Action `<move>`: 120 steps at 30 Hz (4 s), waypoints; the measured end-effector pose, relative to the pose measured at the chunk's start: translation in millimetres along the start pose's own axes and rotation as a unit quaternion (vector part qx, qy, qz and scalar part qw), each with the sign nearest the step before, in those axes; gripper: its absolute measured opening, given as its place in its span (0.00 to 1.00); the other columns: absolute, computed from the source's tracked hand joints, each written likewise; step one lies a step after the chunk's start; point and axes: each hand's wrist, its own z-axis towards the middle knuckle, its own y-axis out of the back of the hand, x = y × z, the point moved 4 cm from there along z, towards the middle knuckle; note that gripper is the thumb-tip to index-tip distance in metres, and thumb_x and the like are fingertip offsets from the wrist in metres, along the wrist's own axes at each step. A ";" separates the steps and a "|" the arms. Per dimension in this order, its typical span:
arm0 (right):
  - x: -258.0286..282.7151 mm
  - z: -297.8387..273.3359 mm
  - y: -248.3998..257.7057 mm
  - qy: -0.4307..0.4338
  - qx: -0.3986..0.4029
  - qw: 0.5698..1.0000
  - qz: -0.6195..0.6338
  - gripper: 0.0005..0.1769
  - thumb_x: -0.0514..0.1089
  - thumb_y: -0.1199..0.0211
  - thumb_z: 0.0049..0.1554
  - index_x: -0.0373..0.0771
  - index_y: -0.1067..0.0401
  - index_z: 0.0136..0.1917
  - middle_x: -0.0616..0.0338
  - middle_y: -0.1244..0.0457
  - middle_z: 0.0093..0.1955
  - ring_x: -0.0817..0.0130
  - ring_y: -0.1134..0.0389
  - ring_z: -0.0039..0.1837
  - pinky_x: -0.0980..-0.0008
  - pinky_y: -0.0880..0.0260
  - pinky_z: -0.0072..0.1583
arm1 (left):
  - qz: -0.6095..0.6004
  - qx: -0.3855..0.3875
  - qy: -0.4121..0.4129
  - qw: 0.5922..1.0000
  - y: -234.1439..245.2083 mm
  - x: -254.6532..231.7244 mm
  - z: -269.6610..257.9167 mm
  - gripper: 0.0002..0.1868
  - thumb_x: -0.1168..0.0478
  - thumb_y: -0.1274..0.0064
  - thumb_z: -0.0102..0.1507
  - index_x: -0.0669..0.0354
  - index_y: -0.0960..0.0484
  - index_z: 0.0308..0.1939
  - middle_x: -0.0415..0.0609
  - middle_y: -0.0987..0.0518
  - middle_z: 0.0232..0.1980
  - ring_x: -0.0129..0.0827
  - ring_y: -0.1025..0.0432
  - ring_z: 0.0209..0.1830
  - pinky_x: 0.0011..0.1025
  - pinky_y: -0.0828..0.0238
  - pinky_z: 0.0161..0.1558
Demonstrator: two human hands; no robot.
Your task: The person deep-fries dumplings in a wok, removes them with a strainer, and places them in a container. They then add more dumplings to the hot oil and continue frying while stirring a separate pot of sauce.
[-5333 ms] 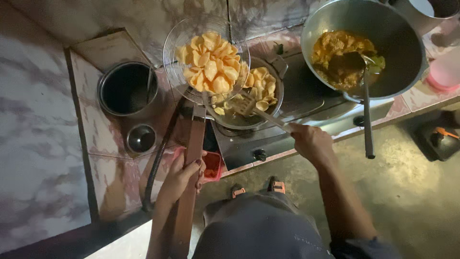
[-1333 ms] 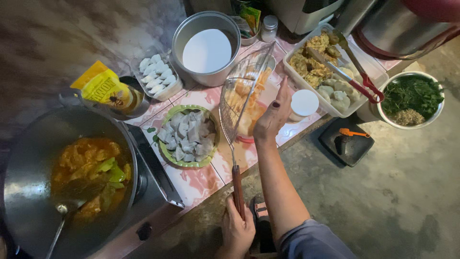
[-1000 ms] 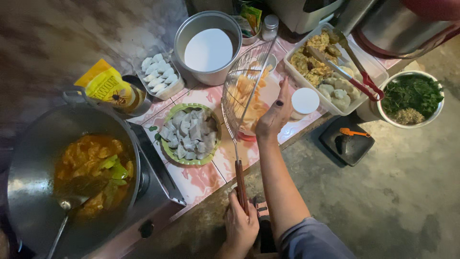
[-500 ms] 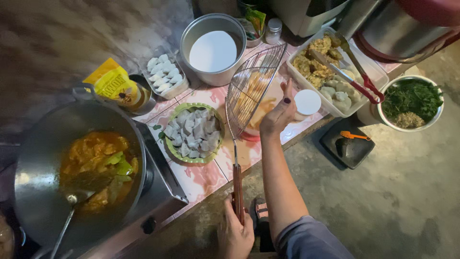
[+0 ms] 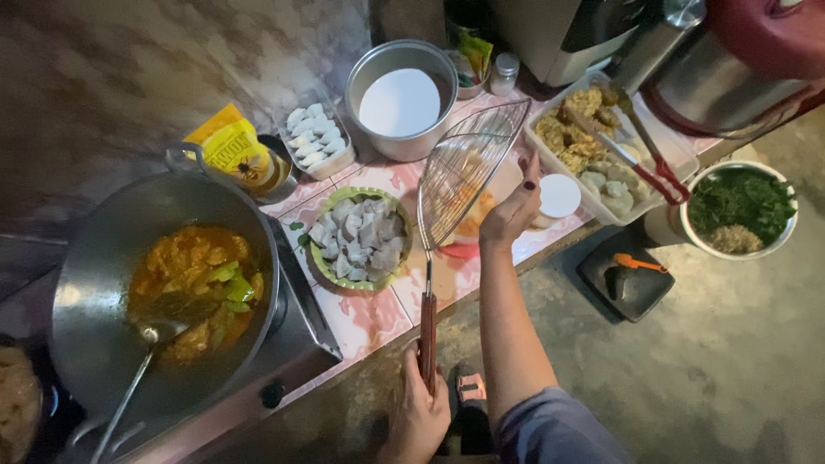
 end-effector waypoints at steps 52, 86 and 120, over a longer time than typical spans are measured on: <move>329.9 -545.2 -89.2 -0.304 0.670 0.618 0.278 0.25 0.53 0.45 0.69 0.41 0.33 0.75 0.47 0.31 0.53 0.64 0.28 0.51 0.65 0.23 0.54 | -0.257 -0.184 0.146 0.937 440.9 159.3 -302.9 0.12 0.62 0.52 0.66 0.63 0.27 0.52 0.47 0.25 0.25 0.27 0.29 0.20 0.29 0.29 0.22; 290.0 -332.9 21.9 0.174 0.487 0.765 -0.384 0.12 0.44 0.44 0.62 0.46 0.23 0.56 0.43 0.31 0.49 0.42 0.29 0.53 0.44 0.31 0.50 | -0.345 -0.113 0.124 0.923 416.7 226.5 -250.0 0.16 0.64 0.55 0.68 0.62 0.31 0.59 0.46 0.28 0.27 0.27 0.31 0.21 0.30 0.30 0.24; 256.9 -211.7 -217.3 0.339 0.462 0.668 -0.474 0.16 0.48 0.46 0.64 0.41 0.18 0.47 0.40 0.29 0.45 0.40 0.26 0.48 0.43 0.28 0.50 | -0.337 -0.102 0.182 0.918 474.7 263.4 -183.5 0.12 0.63 0.54 0.68 0.64 0.29 0.55 0.48 0.27 0.27 0.29 0.31 0.20 0.30 0.29 0.21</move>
